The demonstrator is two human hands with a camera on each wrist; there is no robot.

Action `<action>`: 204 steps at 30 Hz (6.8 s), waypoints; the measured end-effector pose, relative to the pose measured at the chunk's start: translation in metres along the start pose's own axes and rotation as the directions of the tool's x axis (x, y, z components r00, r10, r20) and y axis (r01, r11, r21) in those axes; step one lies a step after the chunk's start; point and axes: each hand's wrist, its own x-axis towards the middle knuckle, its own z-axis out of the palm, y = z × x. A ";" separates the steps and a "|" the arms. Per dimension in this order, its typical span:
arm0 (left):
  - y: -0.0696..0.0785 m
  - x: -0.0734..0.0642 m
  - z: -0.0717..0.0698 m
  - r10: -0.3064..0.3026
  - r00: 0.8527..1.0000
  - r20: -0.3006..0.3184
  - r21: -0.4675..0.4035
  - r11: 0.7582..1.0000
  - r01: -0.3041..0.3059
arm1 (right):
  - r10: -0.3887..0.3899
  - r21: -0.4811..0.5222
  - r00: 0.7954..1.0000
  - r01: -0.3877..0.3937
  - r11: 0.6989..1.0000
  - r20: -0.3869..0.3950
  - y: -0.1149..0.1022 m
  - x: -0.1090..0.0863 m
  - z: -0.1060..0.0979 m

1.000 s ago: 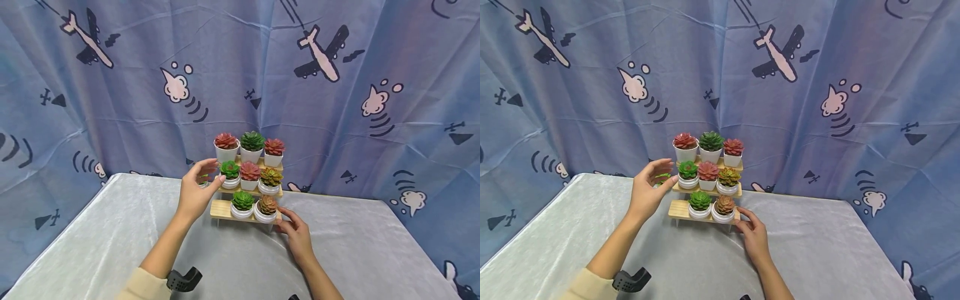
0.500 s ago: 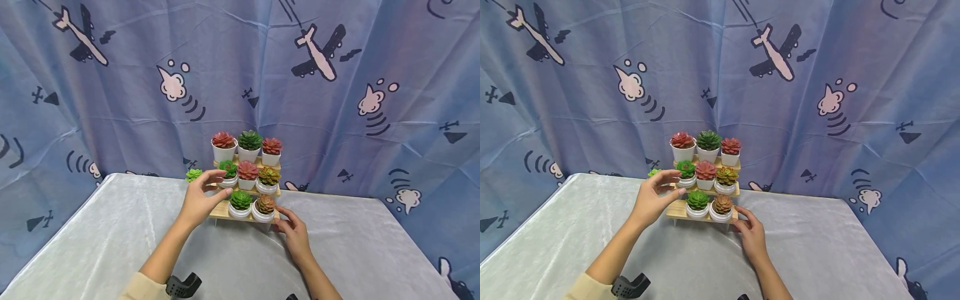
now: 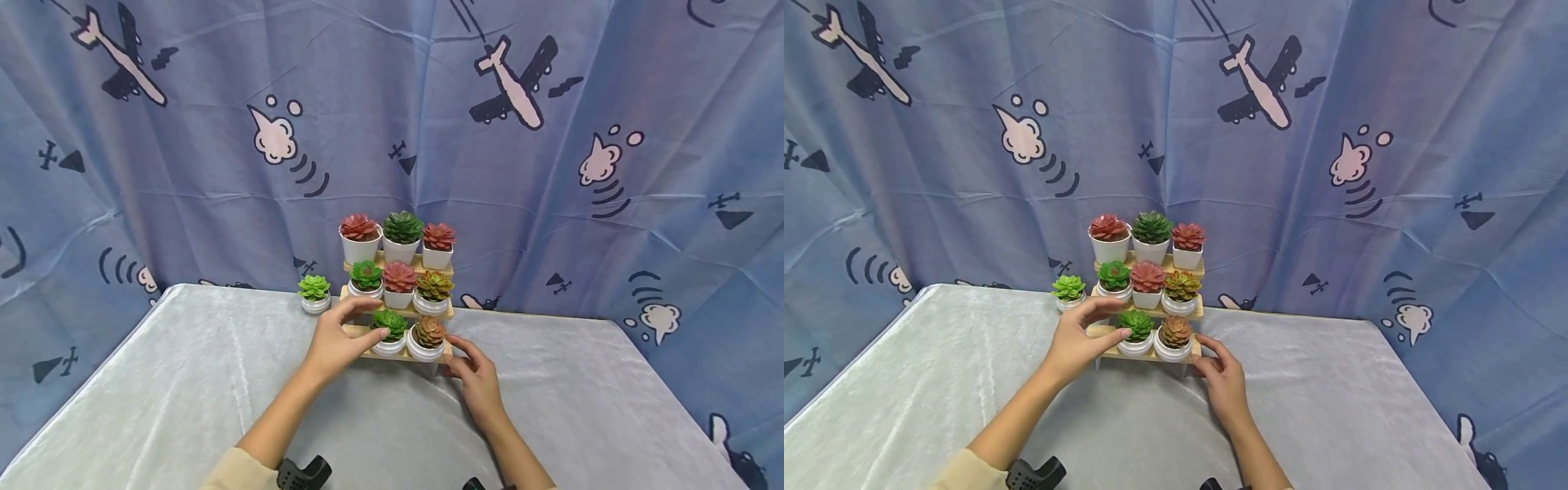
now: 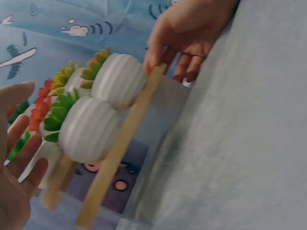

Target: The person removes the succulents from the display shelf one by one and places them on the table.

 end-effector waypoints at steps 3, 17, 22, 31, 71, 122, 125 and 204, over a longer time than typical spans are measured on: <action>-0.004 -0.002 0.005 0.005 1.000 0.014 0.040 0.999 -0.006 | -0.006 -0.002 1.000 0.006 1.000 0.006 -0.001 0.000 0.000; -0.015 -0.009 0.020 -0.009 1.000 0.022 0.091 0.996 0.007 | -0.004 -0.002 1.000 0.004 1.000 -0.001 0.001 0.002 0.000; -0.020 -0.010 0.026 0.004 1.000 -0.002 0.085 0.996 -0.004 | -0.019 0.004 1.000 0.019 1.000 -0.004 0.001 0.003 -0.001; -0.027 -0.018 0.032 0.014 0.998 -0.053 0.099 0.995 -0.009 | 0.001 -0.003 1.000 -0.001 1.000 0.002 0.001 0.003 0.000; 0.017 0.018 -0.062 0.059 0.983 -0.172 0.116 0.992 -0.039 | -0.012 -0.005 1.000 0.012 1.000 0.014 0.003 0.002 -0.001; -0.104 0.045 -0.117 -0.188 0.857 -0.480 0.103 0.958 0.267 | -0.017 -0.003 1.000 0.017 1.000 0.003 0.003 0.002 0.002; -0.109 0.043 -0.117 -0.210 0.848 -0.487 0.086 0.954 0.286 | -0.016 -0.003 1.000 0.016 1.000 0.002 0.002 0.002 0.001; 0.010 0.034 -0.070 -0.018 0.980 -0.196 0.282 0.957 0.073 | -0.022 0.012 1.000 0.022 1.000 0.006 0.003 0.002 0.001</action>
